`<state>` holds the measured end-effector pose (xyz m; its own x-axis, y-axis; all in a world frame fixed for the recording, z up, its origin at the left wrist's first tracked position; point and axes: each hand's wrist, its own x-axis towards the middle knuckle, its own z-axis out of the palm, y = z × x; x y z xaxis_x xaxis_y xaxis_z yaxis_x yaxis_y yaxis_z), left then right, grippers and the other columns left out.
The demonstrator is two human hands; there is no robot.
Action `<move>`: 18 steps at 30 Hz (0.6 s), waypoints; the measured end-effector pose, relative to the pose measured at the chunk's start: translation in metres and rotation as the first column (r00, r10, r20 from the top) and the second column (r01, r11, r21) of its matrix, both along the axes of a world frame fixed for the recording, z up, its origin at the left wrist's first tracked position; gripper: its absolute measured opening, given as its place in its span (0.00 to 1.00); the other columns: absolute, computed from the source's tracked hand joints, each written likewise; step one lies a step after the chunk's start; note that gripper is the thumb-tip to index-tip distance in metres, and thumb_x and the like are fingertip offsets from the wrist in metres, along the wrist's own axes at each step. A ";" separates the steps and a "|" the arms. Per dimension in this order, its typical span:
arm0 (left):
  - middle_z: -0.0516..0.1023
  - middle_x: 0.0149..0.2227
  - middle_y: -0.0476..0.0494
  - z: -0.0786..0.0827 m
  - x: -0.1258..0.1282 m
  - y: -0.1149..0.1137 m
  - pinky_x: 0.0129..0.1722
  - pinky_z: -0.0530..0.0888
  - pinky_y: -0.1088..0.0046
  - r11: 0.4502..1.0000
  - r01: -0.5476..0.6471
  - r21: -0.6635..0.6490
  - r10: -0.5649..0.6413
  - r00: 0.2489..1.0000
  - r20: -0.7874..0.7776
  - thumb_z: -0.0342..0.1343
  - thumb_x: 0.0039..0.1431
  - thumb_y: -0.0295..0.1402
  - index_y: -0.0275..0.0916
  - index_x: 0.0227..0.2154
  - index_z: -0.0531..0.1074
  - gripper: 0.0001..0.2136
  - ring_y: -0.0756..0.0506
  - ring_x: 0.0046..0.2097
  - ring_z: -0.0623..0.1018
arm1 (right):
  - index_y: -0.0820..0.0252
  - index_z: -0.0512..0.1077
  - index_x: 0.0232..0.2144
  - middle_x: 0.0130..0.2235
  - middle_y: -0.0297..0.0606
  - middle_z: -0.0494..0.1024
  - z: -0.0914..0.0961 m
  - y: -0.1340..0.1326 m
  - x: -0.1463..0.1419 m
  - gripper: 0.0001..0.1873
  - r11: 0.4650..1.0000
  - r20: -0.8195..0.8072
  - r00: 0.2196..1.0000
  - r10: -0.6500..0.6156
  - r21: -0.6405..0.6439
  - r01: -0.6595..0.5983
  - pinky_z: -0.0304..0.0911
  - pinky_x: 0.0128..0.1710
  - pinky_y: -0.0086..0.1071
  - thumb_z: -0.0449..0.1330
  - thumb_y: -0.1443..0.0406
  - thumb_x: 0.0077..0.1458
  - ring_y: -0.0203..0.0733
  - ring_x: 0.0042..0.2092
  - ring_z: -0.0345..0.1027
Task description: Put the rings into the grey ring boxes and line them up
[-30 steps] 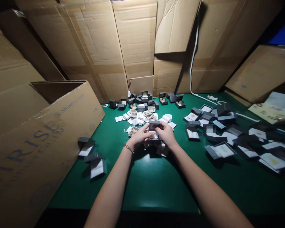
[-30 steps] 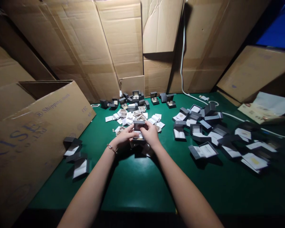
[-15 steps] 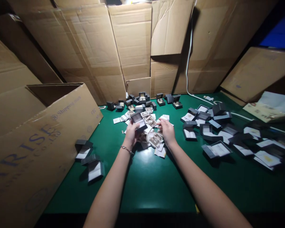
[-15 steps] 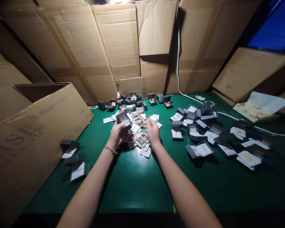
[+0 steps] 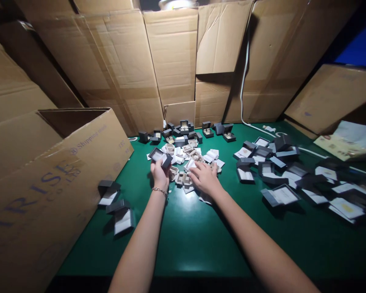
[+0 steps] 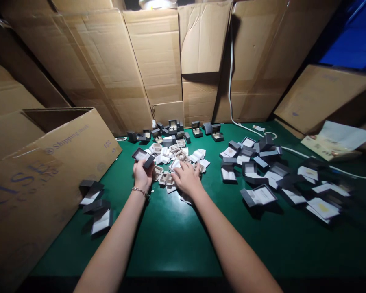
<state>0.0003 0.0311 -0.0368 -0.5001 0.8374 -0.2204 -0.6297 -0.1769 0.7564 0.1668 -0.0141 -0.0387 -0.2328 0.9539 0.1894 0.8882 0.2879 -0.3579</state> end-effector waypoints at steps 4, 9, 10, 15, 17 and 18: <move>0.74 0.30 0.50 0.000 0.000 0.000 0.27 0.75 0.77 1.000 0.002 -0.006 -0.002 1.000 -0.004 0.54 0.47 0.26 0.39 0.34 0.66 0.10 0.52 0.28 0.76 | 0.57 0.71 0.48 0.58 0.47 0.68 0.001 0.003 0.003 0.18 0.974 -0.020 0.974 -0.225 0.013 0.225 0.28 0.59 0.68 0.49 0.60 0.60 0.54 0.58 0.57; 0.74 0.30 0.50 0.002 0.003 -0.001 0.27 0.75 0.77 1.000 -0.001 -0.021 0.000 1.000 -0.025 0.54 0.46 0.26 0.39 0.34 0.66 0.10 0.52 0.28 0.76 | 0.58 0.73 0.45 0.52 0.46 0.73 0.001 0.005 0.006 0.16 0.959 -0.002 0.960 -0.280 -0.047 0.279 0.26 0.58 0.70 0.53 0.61 0.57 0.56 0.56 0.58; 0.73 0.30 0.50 0.003 0.003 -0.001 0.27 0.75 0.77 1.000 0.000 -0.020 -0.001 0.999 -0.036 0.54 0.46 0.26 0.39 0.34 0.66 0.10 0.52 0.28 0.75 | 0.57 0.73 0.43 0.51 0.45 0.73 0.001 0.004 0.006 0.15 0.958 0.010 0.959 -0.283 -0.037 0.283 0.26 0.58 0.70 0.52 0.63 0.57 0.56 0.56 0.58; 0.73 0.31 0.50 0.001 0.006 -0.001 0.26 0.74 0.77 1.000 -0.012 0.006 0.013 0.993 -0.118 0.54 0.46 0.27 0.39 0.36 0.65 0.11 0.52 0.27 0.75 | 0.54 0.73 0.44 0.55 0.44 0.70 0.003 0.000 0.005 0.19 0.955 0.053 0.956 -0.287 0.098 0.281 0.25 0.59 0.68 0.48 0.73 0.56 0.54 0.56 0.57; 0.73 0.33 0.49 0.001 0.006 -0.001 0.27 0.74 0.77 1.000 -0.029 0.005 0.030 0.989 -0.144 0.54 0.47 0.27 0.40 0.36 0.65 0.11 0.52 0.28 0.76 | 0.54 0.73 0.44 0.55 0.46 0.70 0.004 -0.001 0.005 0.17 0.960 0.036 0.962 -0.270 0.092 0.265 0.24 0.58 0.68 0.48 0.71 0.57 0.56 0.56 0.58; 0.73 0.34 0.49 0.001 0.007 -0.001 0.27 0.75 0.77 0.999 -0.040 0.002 0.039 0.987 -0.153 0.54 0.47 0.27 0.40 0.37 0.64 0.12 0.52 0.29 0.76 | 0.54 0.72 0.45 0.54 0.47 0.70 0.004 -0.001 0.005 0.16 0.961 0.023 0.963 -0.268 0.085 0.265 0.24 0.58 0.69 0.49 0.68 0.58 0.57 0.56 0.58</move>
<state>0.0070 0.0301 -0.0355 -0.5607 0.8162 -0.1395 -0.4990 -0.1986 0.8435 0.1722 -0.0147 -0.0344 0.0202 0.9642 0.2643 0.9477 0.0657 -0.3122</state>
